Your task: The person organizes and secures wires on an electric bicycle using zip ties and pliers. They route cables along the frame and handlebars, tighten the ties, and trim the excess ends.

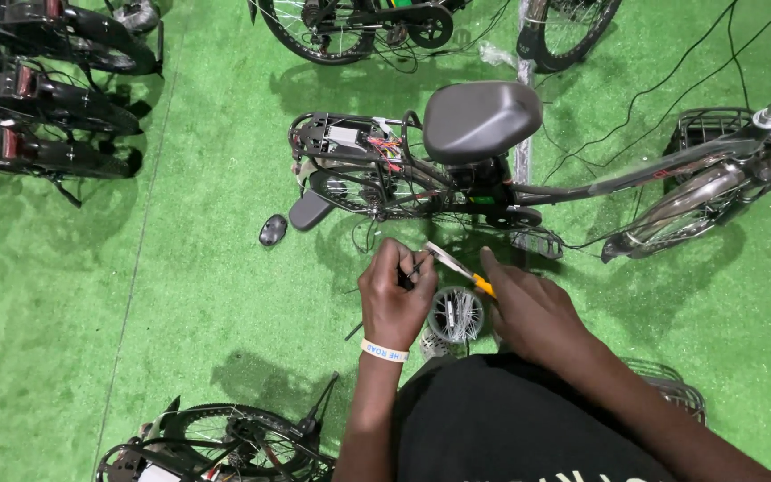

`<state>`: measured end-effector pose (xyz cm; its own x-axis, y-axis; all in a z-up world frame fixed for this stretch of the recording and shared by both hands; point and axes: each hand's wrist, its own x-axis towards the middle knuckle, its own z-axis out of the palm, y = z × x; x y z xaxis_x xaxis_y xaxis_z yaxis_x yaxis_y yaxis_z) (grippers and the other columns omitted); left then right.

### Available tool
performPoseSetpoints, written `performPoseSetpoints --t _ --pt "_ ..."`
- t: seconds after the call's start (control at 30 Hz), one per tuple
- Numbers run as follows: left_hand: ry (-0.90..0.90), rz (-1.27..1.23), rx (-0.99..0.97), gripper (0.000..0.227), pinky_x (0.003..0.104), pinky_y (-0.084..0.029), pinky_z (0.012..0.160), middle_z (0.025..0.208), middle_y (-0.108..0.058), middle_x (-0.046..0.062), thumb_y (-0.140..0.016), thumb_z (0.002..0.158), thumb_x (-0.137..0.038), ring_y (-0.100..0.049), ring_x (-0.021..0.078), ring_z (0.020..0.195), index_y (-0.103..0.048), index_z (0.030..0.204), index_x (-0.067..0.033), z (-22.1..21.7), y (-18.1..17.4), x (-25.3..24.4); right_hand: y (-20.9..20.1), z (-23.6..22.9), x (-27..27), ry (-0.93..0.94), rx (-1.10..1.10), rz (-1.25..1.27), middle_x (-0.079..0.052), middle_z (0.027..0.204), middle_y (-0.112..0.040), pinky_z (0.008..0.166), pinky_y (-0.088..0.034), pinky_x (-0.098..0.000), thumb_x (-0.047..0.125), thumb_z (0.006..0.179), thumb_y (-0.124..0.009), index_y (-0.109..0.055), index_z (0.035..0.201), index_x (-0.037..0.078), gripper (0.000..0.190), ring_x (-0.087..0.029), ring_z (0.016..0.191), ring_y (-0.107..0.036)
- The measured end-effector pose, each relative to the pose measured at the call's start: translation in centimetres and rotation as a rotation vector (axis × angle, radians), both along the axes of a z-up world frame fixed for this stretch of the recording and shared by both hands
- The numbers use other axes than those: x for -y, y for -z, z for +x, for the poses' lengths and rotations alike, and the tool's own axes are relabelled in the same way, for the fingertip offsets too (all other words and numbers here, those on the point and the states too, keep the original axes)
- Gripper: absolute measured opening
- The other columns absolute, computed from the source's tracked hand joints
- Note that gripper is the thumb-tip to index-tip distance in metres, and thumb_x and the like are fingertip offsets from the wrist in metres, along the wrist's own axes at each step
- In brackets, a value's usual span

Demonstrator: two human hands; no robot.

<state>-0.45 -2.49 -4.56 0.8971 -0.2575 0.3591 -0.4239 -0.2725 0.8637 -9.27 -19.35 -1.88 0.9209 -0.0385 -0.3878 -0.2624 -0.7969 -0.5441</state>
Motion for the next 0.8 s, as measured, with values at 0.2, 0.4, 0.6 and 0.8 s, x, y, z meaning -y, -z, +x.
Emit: performPoseSetpoints --t 0.2,0.4,0.6,0.8 --pt "-0.061 -0.12 -0.172 0.032 0.04 -0.057 0.063 0.055 -0.059 0.018 -0.068 0.071 0.01 -0.074 0.0364 0.076 -0.042 0.067 -0.0068 -1.1 -3.3 1.2 2.9 -0.5 0.5 0.027 0.07 0.007 -0.019 0.096 -0.066 0.069 -0.054 -0.0489 0.014 0.079 -0.054 -0.056 0.133 0.016 0.055 -0.045 0.087 -0.066" --pt "-0.124 -0.177 -0.16 0.037 0.034 -0.057 0.064 0.05 -0.057 0.01 -0.071 0.074 0.008 -0.075 0.0318 0.077 -0.038 0.066 -0.0081 -0.2 -3.8 0.3 -1.7 -0.5 0.6 0.016 0.048 0.318 -0.023 0.143 -0.046 0.091 -0.045 -0.0616 -0.003 0.075 -0.05 -0.052 0.137 0.009 0.063 -0.051 0.121 -0.049" --pt "-0.059 -0.399 -0.323 0.036 0.02 -0.053 0.057 0.072 -0.07 0.016 -0.068 0.076 0.008 -0.071 0.0135 0.072 -0.038 0.071 -0.0106 -0.1 -5.1 -0.2 -2.3 -0.8 -0.6 0.07 0.18 0.865 -0.021 0.149 -0.039 0.108 -0.028 -0.0563 0.017 0.094 -0.046 -0.04 0.144 0.002 0.052 -0.039 0.136 -0.035" --pt "0.09 -0.516 -0.293 0.039 0.028 -0.059 0.071 0.067 -0.048 0.0 -0.065 0.08 0.012 -0.071 0.0213 0.089 -0.038 0.075 -0.0151 -0.9 -5.7 0.4 -2.2 -0.7 -1.5 0.023 0.142 0.88 -0.008 0.156 -0.032 0.111 -0.023 -0.0368 0.04 0.091 -0.044 -0.027 0.149 0.011 0.067 -0.021 0.144 -0.028"
